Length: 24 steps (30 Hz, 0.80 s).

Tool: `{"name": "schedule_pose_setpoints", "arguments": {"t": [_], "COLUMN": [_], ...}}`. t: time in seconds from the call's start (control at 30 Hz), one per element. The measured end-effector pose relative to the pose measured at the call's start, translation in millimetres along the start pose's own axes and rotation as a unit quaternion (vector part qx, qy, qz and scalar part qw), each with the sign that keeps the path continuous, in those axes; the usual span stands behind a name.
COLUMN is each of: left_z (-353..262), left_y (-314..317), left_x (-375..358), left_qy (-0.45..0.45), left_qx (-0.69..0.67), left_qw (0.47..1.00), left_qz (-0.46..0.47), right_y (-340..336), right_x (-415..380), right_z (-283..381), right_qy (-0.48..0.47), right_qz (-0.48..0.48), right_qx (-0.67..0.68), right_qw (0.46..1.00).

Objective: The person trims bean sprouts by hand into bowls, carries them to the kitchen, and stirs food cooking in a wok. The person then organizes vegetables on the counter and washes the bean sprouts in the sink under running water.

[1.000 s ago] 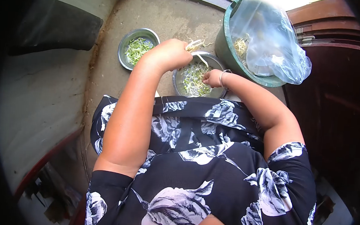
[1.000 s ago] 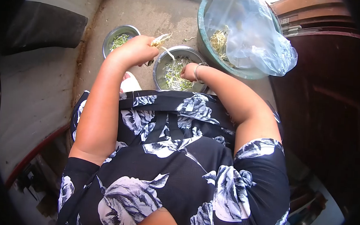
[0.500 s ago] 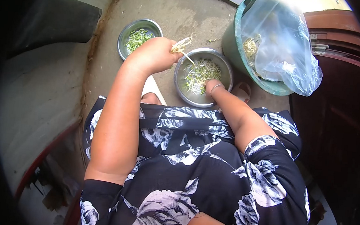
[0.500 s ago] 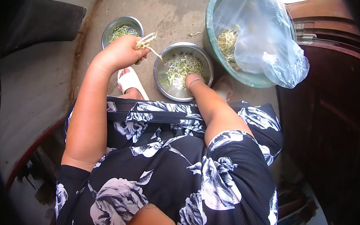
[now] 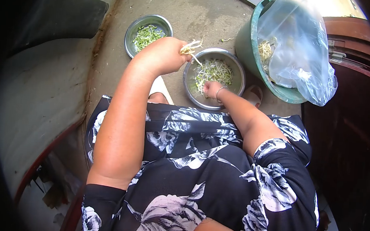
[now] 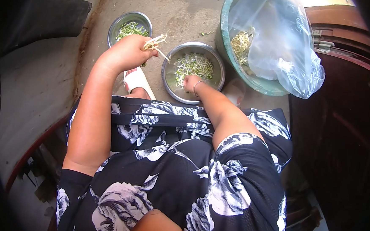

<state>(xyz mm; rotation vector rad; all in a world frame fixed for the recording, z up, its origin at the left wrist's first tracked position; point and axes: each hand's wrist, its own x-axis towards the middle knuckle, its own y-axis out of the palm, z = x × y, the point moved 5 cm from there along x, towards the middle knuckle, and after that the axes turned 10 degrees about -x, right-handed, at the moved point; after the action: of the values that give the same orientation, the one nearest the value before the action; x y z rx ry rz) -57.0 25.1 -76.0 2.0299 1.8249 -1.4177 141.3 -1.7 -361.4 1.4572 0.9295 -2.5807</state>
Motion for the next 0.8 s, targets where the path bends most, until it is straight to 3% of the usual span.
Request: {"name": "schedule_pose_setpoints", "arguments": {"t": [0.03,0.1,0.17,0.3,0.53,0.7,0.8], "left_z": [-1,1,3,2,2,-5,-4], "left_y": [-2,-2,0,4,5,4,4], "left_x": [0,3,3,6,9,7,10], "left_qy": [0.021,0.023,0.020,0.014,0.018,0.014,0.013], "left_qx": [0.000,0.002,0.004,0.018,0.019,0.027,0.035], "left_qw": [1.000,0.999,1.000,1.000,1.000,0.999,0.999], "left_qz": [-0.023,-0.024,-0.024,-0.015,-0.012,-0.011,0.004], "right_y": [-7,-20,-33,-38,-10,3,-2], "right_x": [1,0,-8,-10,3,-8,-12], "right_z": [1,0,14,25,5,3,-1], "right_qy": [-0.005,-0.017,-0.114,-0.099,-0.082,-0.130,-0.123], "right_qz": [-0.057,-0.060,-0.096,-0.036,-0.021,-0.027,-0.021], "right_qx": [0.105,0.049,-0.134,-0.276,-0.308,-0.391,-0.357], "right_qw": [0.993,0.997,0.980,0.955,0.948,0.911,0.926]}}
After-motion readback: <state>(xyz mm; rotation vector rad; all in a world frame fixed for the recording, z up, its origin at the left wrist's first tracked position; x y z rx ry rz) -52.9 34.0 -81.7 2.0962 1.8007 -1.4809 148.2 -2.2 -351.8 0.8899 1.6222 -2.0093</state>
